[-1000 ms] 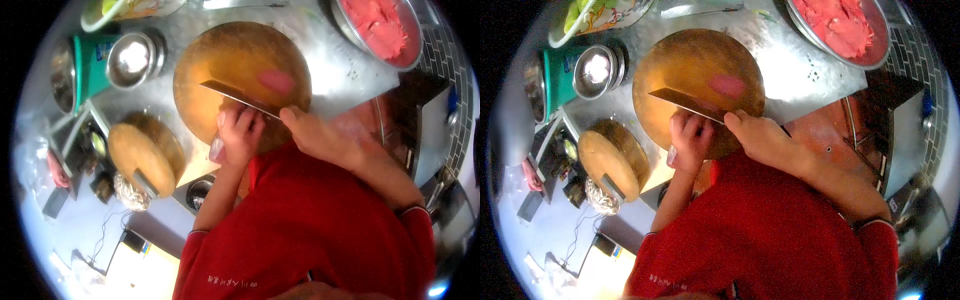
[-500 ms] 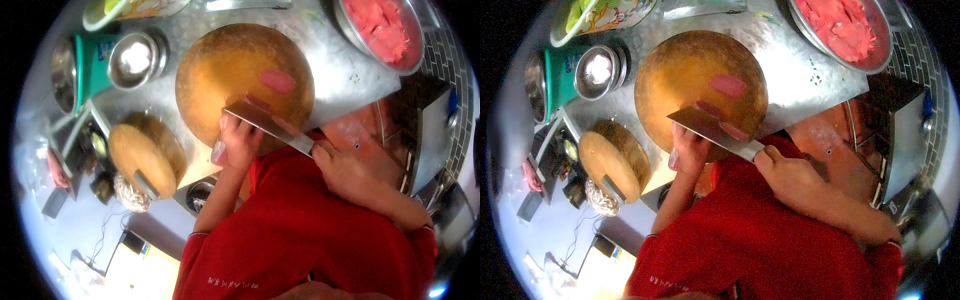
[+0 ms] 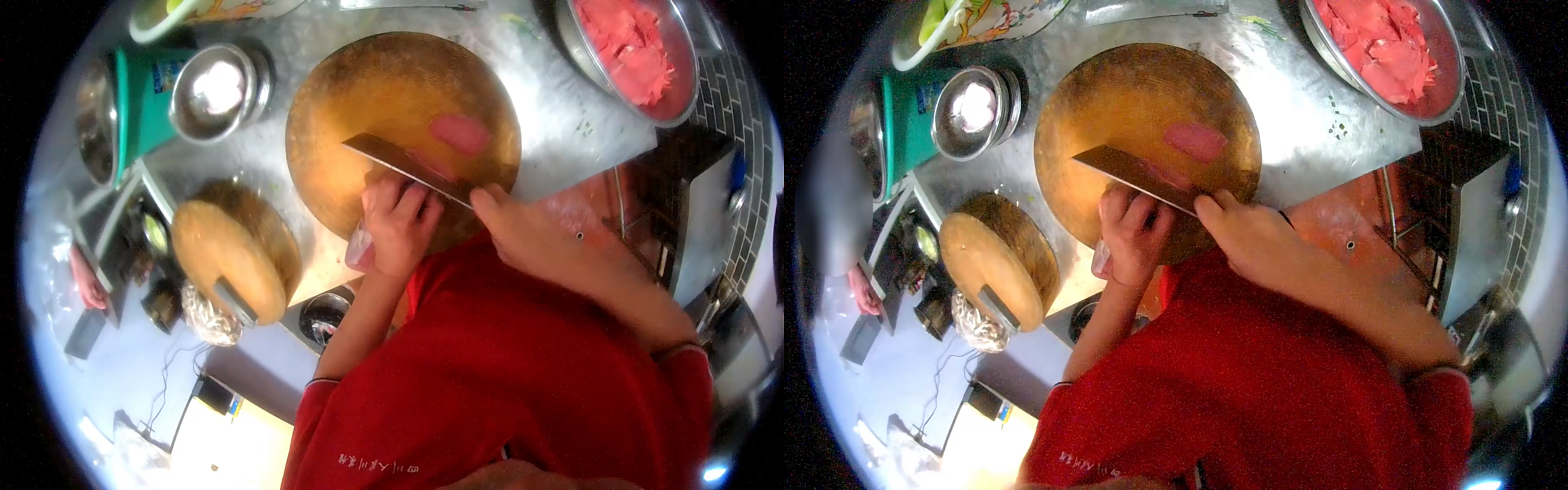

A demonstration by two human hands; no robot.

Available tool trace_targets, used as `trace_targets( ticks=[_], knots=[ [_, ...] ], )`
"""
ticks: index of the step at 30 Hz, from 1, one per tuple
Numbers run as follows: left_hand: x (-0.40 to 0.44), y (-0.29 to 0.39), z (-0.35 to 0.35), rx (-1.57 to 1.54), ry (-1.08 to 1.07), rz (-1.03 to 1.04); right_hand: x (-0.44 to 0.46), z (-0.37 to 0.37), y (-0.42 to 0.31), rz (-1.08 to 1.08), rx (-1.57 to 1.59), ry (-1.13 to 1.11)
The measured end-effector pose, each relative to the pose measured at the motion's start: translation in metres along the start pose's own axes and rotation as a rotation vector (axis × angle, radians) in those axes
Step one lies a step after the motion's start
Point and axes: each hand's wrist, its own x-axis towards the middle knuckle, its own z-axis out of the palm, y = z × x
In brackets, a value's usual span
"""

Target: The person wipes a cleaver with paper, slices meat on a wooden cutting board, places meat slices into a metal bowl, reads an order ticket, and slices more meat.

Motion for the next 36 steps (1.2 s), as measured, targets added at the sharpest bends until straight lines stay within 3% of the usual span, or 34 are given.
trace_targets(
  ticks=[3, 5, 6, 7, 13, 19, 22, 25, 28, 31, 34, 36],
  knots=[
    [0.003, 0.001, 0.007, -0.019, 0.064, 0.015, 0.011, 0.011, 0.02, -0.131, -0.364, 0.128],
    [0.0, 0.001, 0.004, -0.059, 0.103, 0.028, 0.007, 0.016, 0.034, -0.049, -0.199, 0.098],
    [-0.003, 0.003, -0.001, -0.014, 0.008, -0.025, 0.004, 0.018, 0.041, -0.006, -0.117, 0.089],
    [0.003, 0.001, 0.002, -0.013, 0.044, 0.003, -0.001, 0.006, 0.032, 0.018, 0.004, 0.175],
    [0.0, -0.001, 0.001, -0.052, 0.024, 0.023, -0.049, -0.024, -0.014, 0.036, -0.017, -0.049],
    [0.0, -0.001, 0.001, -0.032, 0.004, 0.0, -0.05, -0.009, -0.005, 0.088, 0.109, -0.043],
    [-0.001, -0.002, 0.002, -0.054, 0.009, -0.008, -0.004, -0.016, -0.002, -0.061, 0.024, -0.029],
    [-0.005, -0.004, 0.0, -0.039, -0.036, -0.028, -0.005, 0.001, 0.008, -0.059, 0.106, 0.013],
    [-0.001, -0.003, -0.001, -0.033, -0.02, -0.006, -0.029, -0.007, 0.003, 0.144, 0.113, -0.166],
    [0.001, -0.002, 0.001, -0.004, -0.001, -0.01, 0.003, -0.006, 0.005, 0.001, 0.104, -0.016],
    [0.001, -0.001, -0.002, -0.023, 0.009, -0.021, 0.036, 0.007, 0.008, -0.016, 0.095, -0.014],
    [-0.002, 0.0, -0.006, -0.063, -0.033, -0.049, 0.032, 0.009, 0.023, -0.004, 0.172, 0.112]
  ],
)
